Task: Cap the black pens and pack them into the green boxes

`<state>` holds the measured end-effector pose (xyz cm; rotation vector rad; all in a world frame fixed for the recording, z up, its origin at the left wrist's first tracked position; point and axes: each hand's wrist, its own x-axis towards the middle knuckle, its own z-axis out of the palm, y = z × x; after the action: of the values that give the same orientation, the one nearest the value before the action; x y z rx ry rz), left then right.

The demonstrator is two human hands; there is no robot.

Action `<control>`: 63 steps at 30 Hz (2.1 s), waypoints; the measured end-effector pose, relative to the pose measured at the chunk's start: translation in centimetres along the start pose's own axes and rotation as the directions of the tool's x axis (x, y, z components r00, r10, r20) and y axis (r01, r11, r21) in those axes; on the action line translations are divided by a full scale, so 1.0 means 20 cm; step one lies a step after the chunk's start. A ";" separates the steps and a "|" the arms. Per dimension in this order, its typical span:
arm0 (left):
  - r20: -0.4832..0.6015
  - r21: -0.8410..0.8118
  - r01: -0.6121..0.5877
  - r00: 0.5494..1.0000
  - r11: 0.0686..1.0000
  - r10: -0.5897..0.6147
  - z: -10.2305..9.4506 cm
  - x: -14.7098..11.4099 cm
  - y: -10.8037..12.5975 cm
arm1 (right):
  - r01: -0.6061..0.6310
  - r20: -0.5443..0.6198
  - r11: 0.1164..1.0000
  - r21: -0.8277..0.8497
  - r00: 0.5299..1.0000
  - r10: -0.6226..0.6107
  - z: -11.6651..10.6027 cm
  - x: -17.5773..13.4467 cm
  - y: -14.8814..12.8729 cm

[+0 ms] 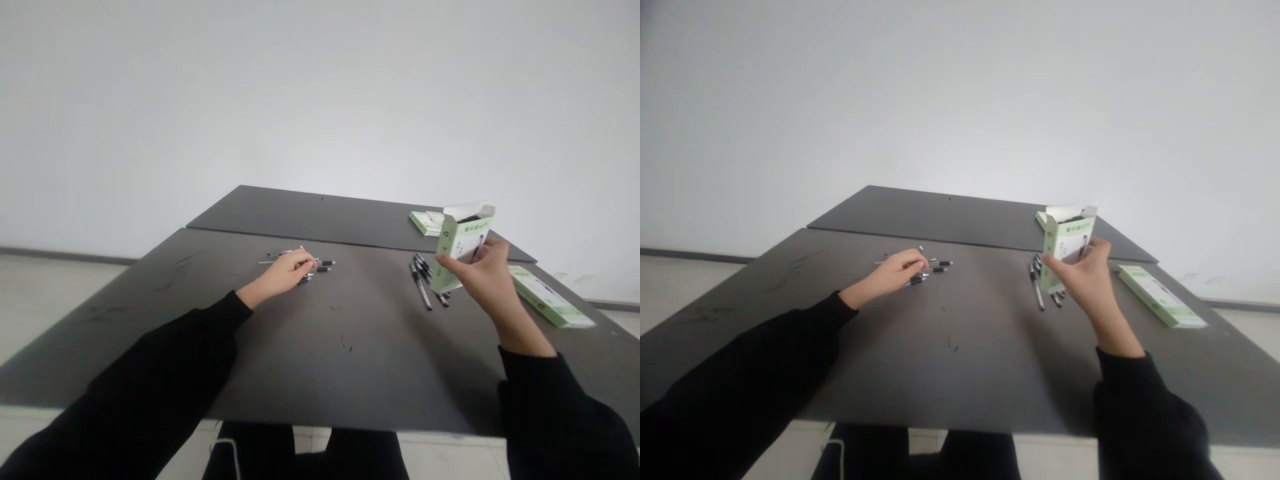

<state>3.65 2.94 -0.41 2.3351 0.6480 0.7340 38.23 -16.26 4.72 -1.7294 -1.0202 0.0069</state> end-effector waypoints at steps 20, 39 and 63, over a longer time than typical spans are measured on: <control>-0.067 -0.409 -0.013 0.998 0.912 -0.016 0.04 -0.02 0.09 | 0.151 0.443 0.870 0.469 0.812 -0.380 0.98 -0.37 -0.24; -0.156 -0.609 -0.083 0.988 0.789 -0.016 0.07 -0.16 0.44 | 0.477 0.489 0.811 0.340 0.647 -0.585 0.66 -0.53 -0.21; 0.037 -0.305 -0.407 0.898 0.861 0.438 -0.03 -0.22 0.38 | 0.397 0.568 0.803 0.445 0.567 -0.596 0.58 -0.59 -0.28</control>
<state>2.17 -4.84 3.55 2.2358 -0.0358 0.8258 21.83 -14.24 -1.17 -1.1093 -1.9604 0.4419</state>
